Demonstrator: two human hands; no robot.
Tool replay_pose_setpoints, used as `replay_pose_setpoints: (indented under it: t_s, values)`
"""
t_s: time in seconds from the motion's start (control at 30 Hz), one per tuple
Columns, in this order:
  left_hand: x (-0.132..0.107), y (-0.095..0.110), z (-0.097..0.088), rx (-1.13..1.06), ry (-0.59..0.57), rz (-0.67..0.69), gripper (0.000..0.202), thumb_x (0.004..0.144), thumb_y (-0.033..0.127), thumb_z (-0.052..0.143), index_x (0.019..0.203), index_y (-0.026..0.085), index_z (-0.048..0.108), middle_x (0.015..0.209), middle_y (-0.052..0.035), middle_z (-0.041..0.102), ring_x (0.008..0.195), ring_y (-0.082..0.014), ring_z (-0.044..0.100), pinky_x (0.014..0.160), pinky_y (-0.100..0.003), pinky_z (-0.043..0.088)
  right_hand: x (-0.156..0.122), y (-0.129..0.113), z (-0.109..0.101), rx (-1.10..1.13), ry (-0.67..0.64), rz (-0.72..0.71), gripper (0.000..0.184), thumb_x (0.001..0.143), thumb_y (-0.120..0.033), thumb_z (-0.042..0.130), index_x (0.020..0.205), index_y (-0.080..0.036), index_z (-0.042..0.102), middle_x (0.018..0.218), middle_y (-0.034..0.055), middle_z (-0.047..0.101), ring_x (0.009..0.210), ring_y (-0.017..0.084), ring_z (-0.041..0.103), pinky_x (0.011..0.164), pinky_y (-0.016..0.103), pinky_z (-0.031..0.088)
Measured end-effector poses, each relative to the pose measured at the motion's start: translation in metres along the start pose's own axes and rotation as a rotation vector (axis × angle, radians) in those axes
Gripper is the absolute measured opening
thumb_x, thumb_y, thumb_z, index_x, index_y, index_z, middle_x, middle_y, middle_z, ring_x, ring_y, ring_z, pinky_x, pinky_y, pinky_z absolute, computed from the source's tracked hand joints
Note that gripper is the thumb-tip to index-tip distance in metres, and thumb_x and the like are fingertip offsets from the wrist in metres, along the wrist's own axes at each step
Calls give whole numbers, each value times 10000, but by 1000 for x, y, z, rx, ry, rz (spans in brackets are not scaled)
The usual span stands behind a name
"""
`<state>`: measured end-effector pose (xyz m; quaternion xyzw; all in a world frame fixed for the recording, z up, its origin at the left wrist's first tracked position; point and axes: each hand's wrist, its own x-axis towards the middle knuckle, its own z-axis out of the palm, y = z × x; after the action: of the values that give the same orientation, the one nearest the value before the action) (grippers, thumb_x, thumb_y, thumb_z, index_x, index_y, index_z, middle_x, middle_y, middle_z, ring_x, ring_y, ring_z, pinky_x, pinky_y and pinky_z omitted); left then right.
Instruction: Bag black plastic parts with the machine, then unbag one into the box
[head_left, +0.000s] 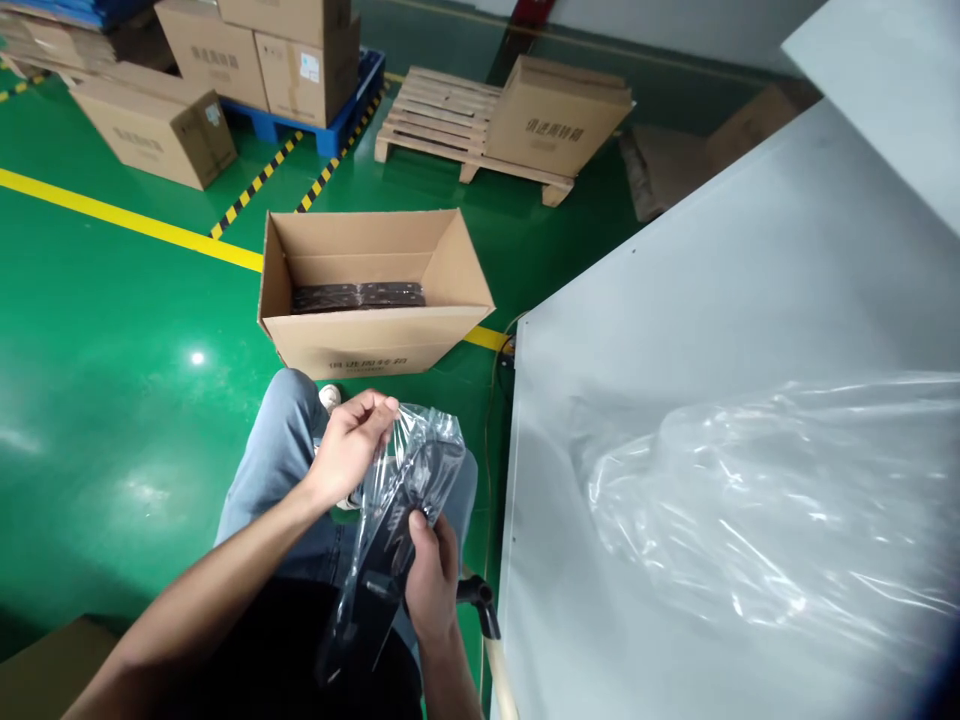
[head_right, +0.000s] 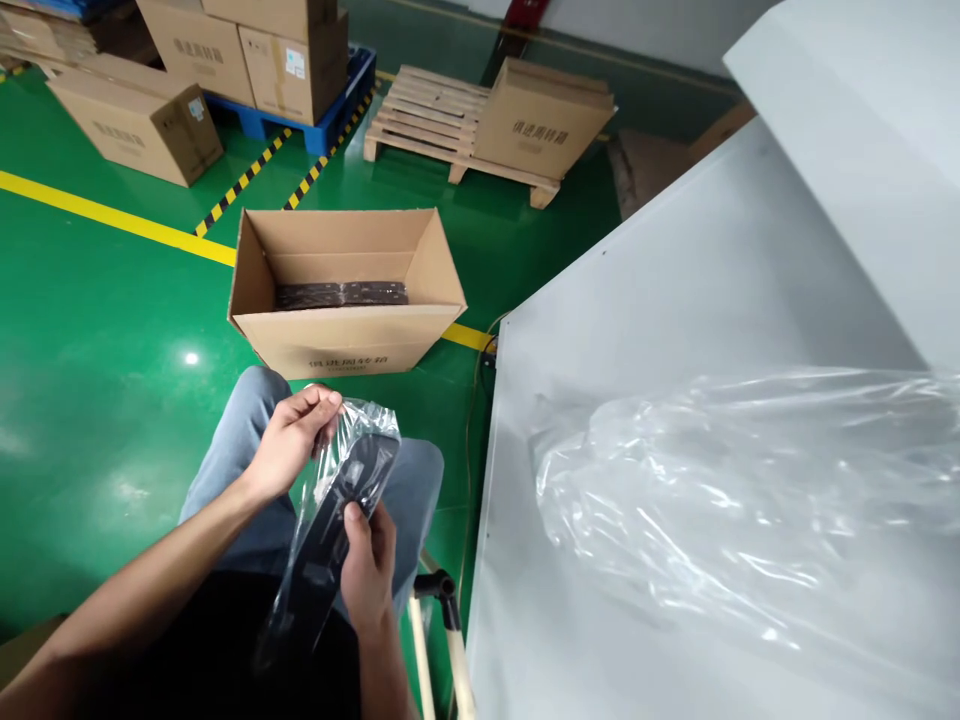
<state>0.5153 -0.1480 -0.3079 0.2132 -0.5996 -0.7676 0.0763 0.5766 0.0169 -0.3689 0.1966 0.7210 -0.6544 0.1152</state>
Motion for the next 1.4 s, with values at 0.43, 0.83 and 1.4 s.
replay_pose_setpoints:
  t_s: [0.43,0.83,1.4]
  values:
    - [-78,-60,-19,533,-136,202,272,1016,471,650,964,209,705,901,-52,698,838,-196,626,789,-323,468,17,-39,11,-19,340,-186,471,869,-593,620,1040,-176,756,1063,108,800,952,276,695,866,409,521]
    - [-73,-57,-6,286,-166,42,455,1009,614,602,852,200,709,820,-32,648,781,-178,563,740,-293,439,15,-53,3,-118,353,-295,483,875,-607,628,1029,-171,767,985,114,812,897,281,711,807,394,535]
    - [-48,-39,-18,202,-210,-131,554,885,724,697,811,176,682,583,43,503,534,-111,405,522,-255,324,39,-32,-9,6,236,-280,484,902,-639,612,907,-171,734,831,54,737,806,233,648,774,379,523]
